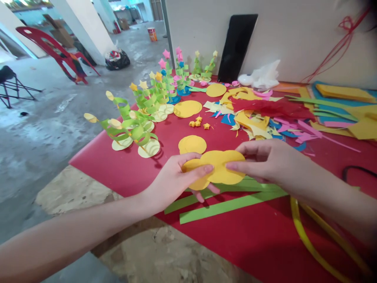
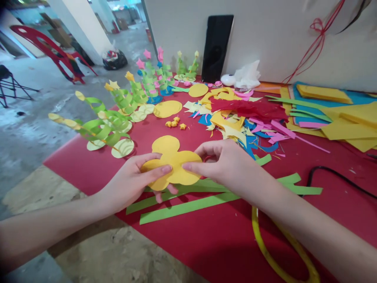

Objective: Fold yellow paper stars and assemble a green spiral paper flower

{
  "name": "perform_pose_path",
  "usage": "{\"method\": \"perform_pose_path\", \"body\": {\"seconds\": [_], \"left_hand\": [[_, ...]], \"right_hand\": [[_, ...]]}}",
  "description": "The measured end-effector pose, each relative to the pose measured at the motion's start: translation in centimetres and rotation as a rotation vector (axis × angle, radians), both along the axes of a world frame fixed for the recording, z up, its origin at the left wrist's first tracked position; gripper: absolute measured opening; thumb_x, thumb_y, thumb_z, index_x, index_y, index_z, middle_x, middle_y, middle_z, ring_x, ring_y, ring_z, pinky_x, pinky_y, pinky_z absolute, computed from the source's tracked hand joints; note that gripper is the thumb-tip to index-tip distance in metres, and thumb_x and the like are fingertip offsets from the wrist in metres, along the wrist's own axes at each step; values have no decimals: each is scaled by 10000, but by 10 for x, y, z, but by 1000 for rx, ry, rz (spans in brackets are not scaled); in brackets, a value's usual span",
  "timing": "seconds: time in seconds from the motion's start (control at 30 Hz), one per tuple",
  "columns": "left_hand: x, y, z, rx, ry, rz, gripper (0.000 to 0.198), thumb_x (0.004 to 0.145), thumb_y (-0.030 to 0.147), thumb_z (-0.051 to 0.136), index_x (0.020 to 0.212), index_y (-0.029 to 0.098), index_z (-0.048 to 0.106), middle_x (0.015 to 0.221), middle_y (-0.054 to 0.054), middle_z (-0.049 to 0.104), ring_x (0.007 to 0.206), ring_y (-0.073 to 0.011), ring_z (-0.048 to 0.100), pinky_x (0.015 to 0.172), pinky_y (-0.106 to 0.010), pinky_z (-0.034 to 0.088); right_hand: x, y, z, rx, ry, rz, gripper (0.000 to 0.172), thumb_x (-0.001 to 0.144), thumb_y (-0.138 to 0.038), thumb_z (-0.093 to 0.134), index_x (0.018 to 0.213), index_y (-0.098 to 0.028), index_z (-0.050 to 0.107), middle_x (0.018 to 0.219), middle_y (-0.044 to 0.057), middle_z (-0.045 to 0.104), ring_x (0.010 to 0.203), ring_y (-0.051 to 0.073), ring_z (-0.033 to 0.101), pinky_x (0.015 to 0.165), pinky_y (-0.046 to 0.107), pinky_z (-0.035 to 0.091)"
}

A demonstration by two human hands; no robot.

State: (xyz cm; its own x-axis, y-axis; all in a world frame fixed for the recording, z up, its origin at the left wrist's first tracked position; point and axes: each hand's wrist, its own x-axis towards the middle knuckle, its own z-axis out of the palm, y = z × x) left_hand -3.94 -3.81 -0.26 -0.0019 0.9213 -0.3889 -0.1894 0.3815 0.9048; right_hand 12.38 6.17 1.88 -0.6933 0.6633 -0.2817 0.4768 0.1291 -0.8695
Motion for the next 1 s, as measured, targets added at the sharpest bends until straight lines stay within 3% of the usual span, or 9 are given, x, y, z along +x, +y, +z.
{"method": "perform_pose_path", "body": {"seconds": [0.17,0.27,0.4,0.53,0.63,0.73,0.83,0.93,1.0], "left_hand": [[0,1,0,17,-54,25,346,726,328,629,1012,148,555,963,-94,661,741,-208,668,461,-223,530],[0,2,-1,37,-157,35,231,805,308,533,944,134,594,1002,-97,656,877,-221,646,569,-238,560],[-3,2,-1,-9,-203,28,182,797,296,552,845,132,615,888,-82,683,861,-212,651,490,-179,536],[-4,1,-1,-30,-214,8,170,764,295,596,810,133,615,771,-60,680,723,-187,666,417,-169,512],[-3,1,-1,-29,-217,0,171,753,282,611,819,124,621,757,-61,675,728,-187,663,422,-165,511],[-2,2,0,-35,-261,35,184,780,254,578,895,116,617,843,-91,681,812,-205,655,510,-198,545],[-1,3,1,-53,-340,109,225,820,221,510,990,94,588,938,-138,668,897,-237,636,617,-276,566],[-2,5,1,-61,-412,140,244,839,202,461,1000,62,579,991,-173,649,957,-260,611,655,-306,559],[-3,6,0,-68,-467,146,253,844,205,437,999,61,579,1009,-172,643,974,-264,601,679,-321,550]], "right_hand": [[2,-1,-3,-15,34,-34,330,681,-453,607,557,-163,511,442,-38,381,387,40,310,362,205,205],[5,8,-9,-26,110,-184,363,672,-461,626,555,-163,455,460,-47,359,387,28,290,369,195,211],[5,22,-13,-113,213,-317,382,638,-470,664,617,-175,422,492,-64,313,392,19,277,357,179,185],[-7,23,-11,-179,142,-231,395,647,-502,645,643,-178,419,445,-65,326,377,28,274,351,182,176],[-23,21,-11,-165,123,-139,367,688,-497,606,656,-173,436,441,-56,363,377,34,303,362,181,208],[-39,26,-12,-41,79,-80,308,755,-462,534,701,-163,483,437,-52,393,376,44,347,384,185,255],[-49,34,-12,219,-69,2,305,791,-427,483,725,-139,558,473,-18,477,416,66,419,440,204,312],[-46,34,-8,535,-123,-26,264,807,-353,469,777,-135,614,650,32,596,557,98,512,536,221,364],[-40,26,-6,659,-60,-43,233,818,-306,452,840,-152,625,776,41,628,644,110,542,589,227,388]]}}
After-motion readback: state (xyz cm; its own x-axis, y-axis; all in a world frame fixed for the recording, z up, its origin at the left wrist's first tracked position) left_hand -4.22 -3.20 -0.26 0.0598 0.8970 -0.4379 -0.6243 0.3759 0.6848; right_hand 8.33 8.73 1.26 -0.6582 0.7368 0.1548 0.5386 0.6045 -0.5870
